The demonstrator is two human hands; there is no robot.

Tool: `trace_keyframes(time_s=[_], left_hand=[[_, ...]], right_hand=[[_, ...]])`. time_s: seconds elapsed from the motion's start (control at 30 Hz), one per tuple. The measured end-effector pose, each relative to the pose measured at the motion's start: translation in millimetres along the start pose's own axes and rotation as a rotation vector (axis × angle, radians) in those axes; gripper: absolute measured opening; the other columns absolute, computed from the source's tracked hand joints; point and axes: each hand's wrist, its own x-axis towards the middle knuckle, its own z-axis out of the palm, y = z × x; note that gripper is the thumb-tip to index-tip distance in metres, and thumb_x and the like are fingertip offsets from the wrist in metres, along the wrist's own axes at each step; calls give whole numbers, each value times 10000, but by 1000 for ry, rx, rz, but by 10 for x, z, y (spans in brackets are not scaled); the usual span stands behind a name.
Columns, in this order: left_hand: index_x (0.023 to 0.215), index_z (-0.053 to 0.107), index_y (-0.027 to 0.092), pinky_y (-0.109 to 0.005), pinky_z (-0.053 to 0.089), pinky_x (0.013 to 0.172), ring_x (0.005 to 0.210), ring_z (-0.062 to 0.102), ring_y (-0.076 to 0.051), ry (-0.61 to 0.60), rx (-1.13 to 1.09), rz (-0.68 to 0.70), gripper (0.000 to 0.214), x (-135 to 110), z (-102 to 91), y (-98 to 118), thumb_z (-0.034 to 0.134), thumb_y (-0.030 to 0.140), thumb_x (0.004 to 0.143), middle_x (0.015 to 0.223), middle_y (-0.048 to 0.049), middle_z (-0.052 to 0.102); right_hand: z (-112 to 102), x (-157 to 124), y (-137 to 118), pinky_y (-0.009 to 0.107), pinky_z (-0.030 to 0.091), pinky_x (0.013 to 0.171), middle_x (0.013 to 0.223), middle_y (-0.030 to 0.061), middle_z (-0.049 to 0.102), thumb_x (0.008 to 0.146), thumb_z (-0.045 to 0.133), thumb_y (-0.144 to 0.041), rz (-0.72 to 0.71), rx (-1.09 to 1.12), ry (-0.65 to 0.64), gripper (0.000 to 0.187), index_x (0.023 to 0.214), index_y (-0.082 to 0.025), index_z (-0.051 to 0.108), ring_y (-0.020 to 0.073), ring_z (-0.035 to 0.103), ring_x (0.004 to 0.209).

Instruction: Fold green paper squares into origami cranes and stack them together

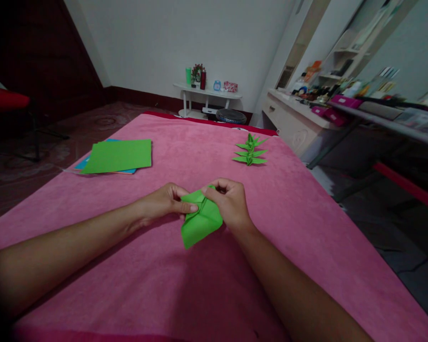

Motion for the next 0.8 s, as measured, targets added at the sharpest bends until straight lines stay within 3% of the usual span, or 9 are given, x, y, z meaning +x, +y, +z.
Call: trace_keyframes(time_s=[0.17, 0.33, 0.47, 0.8], left_hand=[[651, 676, 85, -188, 355, 484, 476, 464, -59, -24, 137, 36, 170, -4, -7, -10, 732, 246, 647, 517, 7, 557], [601, 648, 91, -185, 356, 471, 460, 454, -56, 31, 69, 48, 169, -10, 18, -4, 743, 229, 620, 502, 13, 540], [653, 662, 101, -182, 386, 487, 473, 489, -54, 87, -57, 22, 161, -12, 2, 3, 749, 232, 622, 565, -4, 594], [695, 682, 105, -178, 396, 492, 473, 509, -54, 4, -79, 38, 234, -10, -32, -6, 709, 337, 706, 574, -9, 612]], right_hand=[[14, -4, 13, 208, 337, 417, 495, -25, 549, 580, 711, -272, 40, 2, -22, 152, 563, -148, 624, 92, 449, 435], [10, 6, 76, 215, 354, 422, 507, -28, 551, 609, 686, -277, 111, 112, -41, 137, 580, -167, 610, 94, 453, 429], [-1, 4, 65, 237, 416, 482, 605, -10, 607, 598, 676, -268, 155, 191, -163, 128, 672, -177, 627, 123, 524, 497], [-18, 8, 92, 237, 421, 502, 620, -12, 604, 597, 673, -249, 145, 144, -175, 125, 675, -167, 620, 130, 538, 529]])
